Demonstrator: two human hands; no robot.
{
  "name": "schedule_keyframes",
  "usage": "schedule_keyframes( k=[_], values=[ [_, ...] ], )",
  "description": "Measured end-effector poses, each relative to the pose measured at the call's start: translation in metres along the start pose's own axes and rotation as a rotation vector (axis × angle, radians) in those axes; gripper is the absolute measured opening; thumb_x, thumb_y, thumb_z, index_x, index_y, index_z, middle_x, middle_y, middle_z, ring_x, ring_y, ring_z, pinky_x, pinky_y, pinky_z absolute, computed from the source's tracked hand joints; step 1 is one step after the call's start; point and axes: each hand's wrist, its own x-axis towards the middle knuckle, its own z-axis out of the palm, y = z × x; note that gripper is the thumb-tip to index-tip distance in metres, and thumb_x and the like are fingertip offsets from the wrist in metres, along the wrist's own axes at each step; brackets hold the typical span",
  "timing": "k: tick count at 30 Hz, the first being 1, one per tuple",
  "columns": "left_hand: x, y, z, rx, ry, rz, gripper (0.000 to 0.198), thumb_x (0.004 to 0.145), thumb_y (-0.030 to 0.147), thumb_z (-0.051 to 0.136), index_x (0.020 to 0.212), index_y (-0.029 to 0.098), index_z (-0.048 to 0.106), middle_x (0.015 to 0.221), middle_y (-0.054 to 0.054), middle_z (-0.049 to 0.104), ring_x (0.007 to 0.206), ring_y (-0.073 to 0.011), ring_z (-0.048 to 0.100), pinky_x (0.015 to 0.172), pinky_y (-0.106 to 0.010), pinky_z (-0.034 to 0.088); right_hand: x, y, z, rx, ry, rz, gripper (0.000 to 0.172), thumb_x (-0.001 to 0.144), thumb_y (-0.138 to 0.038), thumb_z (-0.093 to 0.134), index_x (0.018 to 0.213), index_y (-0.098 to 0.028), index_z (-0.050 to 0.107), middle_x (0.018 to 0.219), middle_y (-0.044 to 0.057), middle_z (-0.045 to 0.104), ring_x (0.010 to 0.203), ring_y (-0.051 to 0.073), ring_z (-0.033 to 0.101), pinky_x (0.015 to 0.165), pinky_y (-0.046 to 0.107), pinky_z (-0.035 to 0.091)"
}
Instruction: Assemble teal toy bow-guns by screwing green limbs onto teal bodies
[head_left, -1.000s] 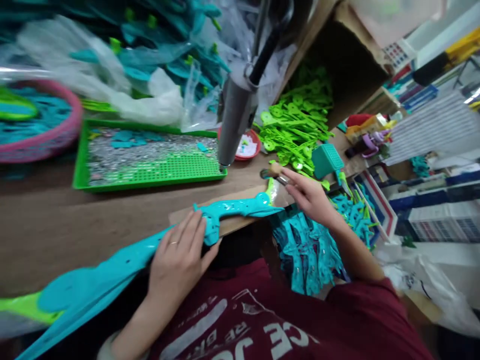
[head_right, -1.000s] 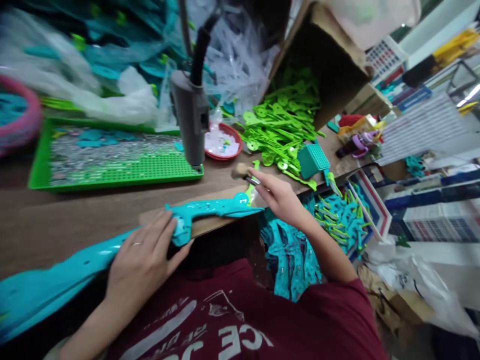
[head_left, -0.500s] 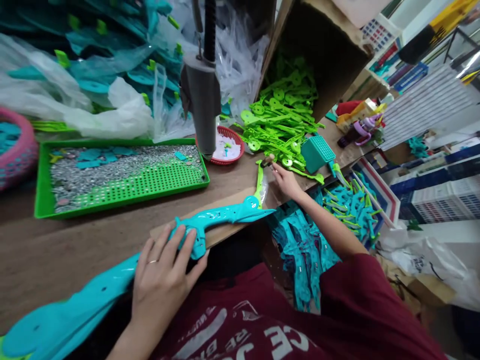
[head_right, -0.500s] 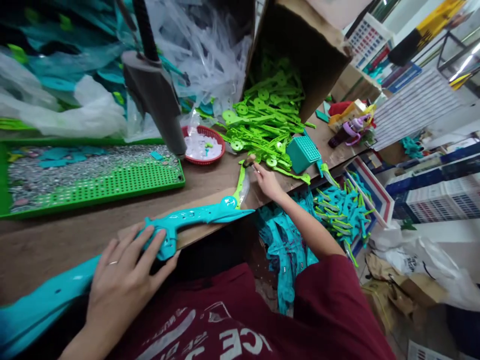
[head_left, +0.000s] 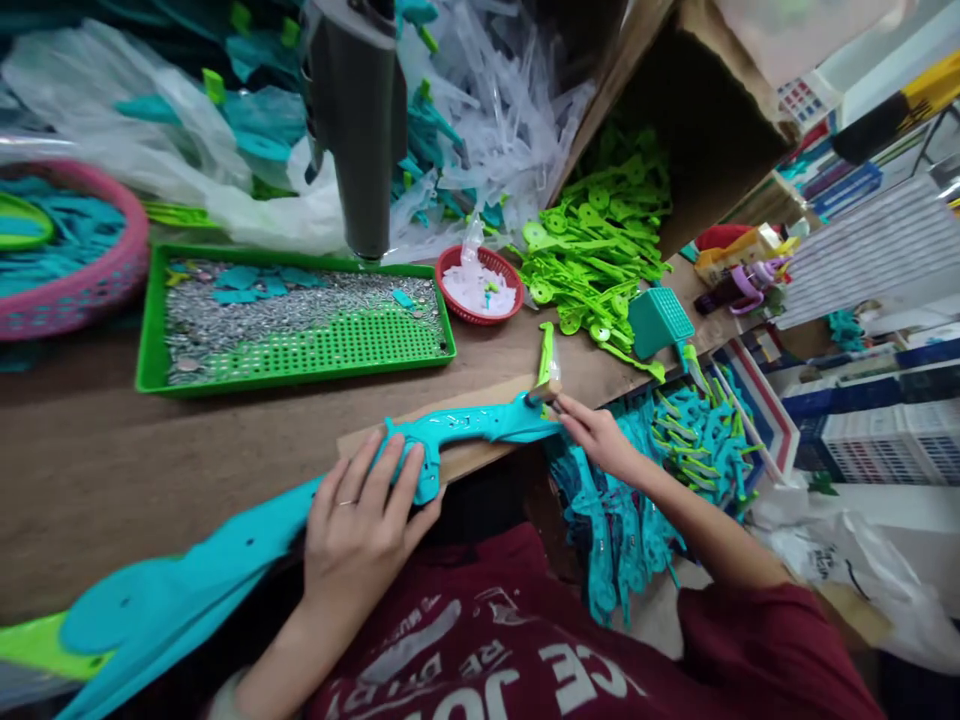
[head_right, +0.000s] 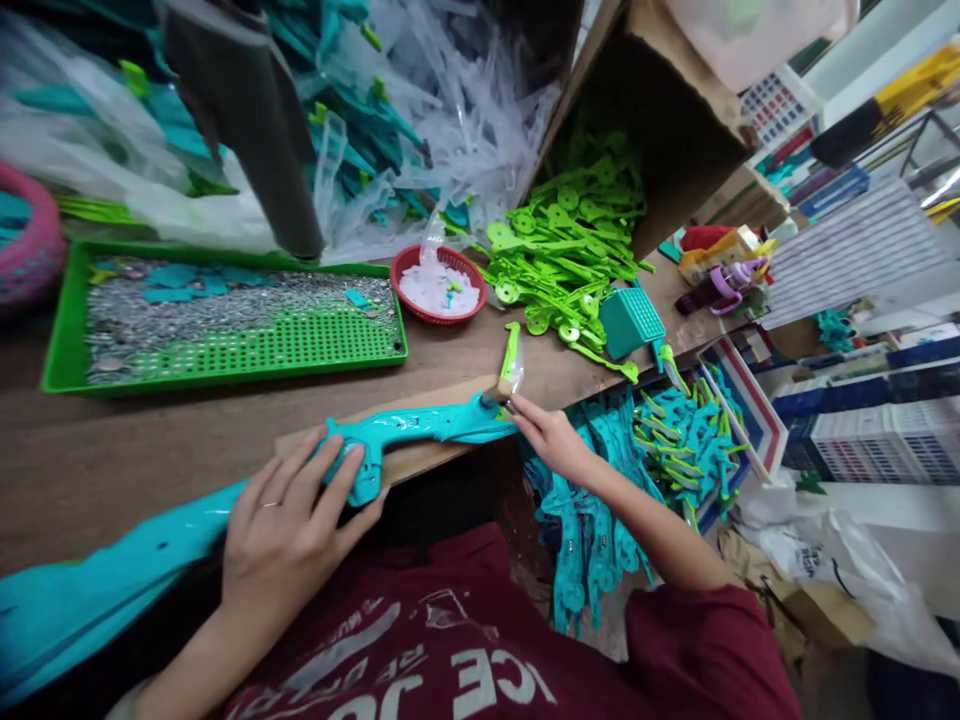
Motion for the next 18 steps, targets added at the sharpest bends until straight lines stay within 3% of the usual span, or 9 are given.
schedule_keyframes(
  k=[3,7,9,11,15,18],
  values=[
    [0.007,0.003,-0.002,-0.005,-0.012,-0.006,0.043,0.091,0.030,0.068,0.122,0.001,0.062,0.126,-0.028,0.066,0.118,-0.0423,0.064,0.097,-0.050,0.048,0.017,-0.010,-0.008,-0.275,-0.092,-0.087,0.044,0.104,-0.034,0.041,0.145,-0.023,0.054,0.122,0.011,0.074,0.102,0.024,0.073,0.083,0.030,0.055],
    [0.025,0.008,-0.003,-0.073,-0.112,-0.031,0.042,0.097,0.041,0.057,0.111,0.001,0.063,0.130,-0.030,0.062,0.125,-0.0429,0.058,0.101,-0.053,0.045,0.086,-0.022,0.002,-0.708,-0.260,-0.400,0.043,0.104,-0.026,0.042,0.146,-0.024,0.051,0.099,0.010,0.072,0.080,0.020,0.065,0.067,0.029,0.044],
    [0.036,0.008,-0.003,-0.080,-0.161,-0.067,0.039,0.099,0.039,0.053,0.109,0.003,0.063,0.126,-0.027,0.064,0.121,-0.0413,0.060,0.101,-0.054,0.044,0.118,-0.027,0.010,-0.757,-0.321,-0.613,0.037,0.104,-0.025,0.043,0.136,-0.020,0.059,0.097,0.011,0.070,0.083,0.021,0.061,0.068,0.030,0.042],
    [0.044,0.005,-0.002,-0.065,-0.197,-0.123,0.032,0.098,0.035,0.052,0.108,0.006,0.063,0.114,-0.022,0.068,0.108,-0.0380,0.064,0.097,-0.053,0.046,0.145,-0.029,0.012,-0.713,-0.285,-0.728,0.033,0.103,-0.033,0.046,0.124,-0.016,0.065,0.099,0.012,0.068,0.090,0.023,0.059,0.074,0.033,0.044],
    [0.052,-0.003,0.001,0.010,-0.237,-0.262,0.036,0.096,0.044,0.054,0.097,0.009,0.064,0.090,-0.016,0.065,0.090,-0.0371,0.062,0.082,-0.050,0.049,0.195,-0.023,-0.002,-0.673,-0.042,-0.527,0.031,0.103,-0.032,0.042,0.106,-0.014,0.068,0.099,0.014,0.065,0.095,0.024,0.056,0.081,0.035,0.045],
    [0.052,-0.008,0.003,-0.010,-0.228,-0.299,0.034,0.097,0.043,0.051,0.095,0.011,0.062,0.086,-0.014,0.064,0.089,-0.0365,0.061,0.078,-0.048,0.048,0.238,-0.020,-0.005,-0.693,-0.070,-0.417,0.025,0.099,-0.021,0.045,0.095,-0.014,0.069,0.098,0.014,0.064,0.097,0.025,0.056,0.079,0.035,0.045]
  ],
)
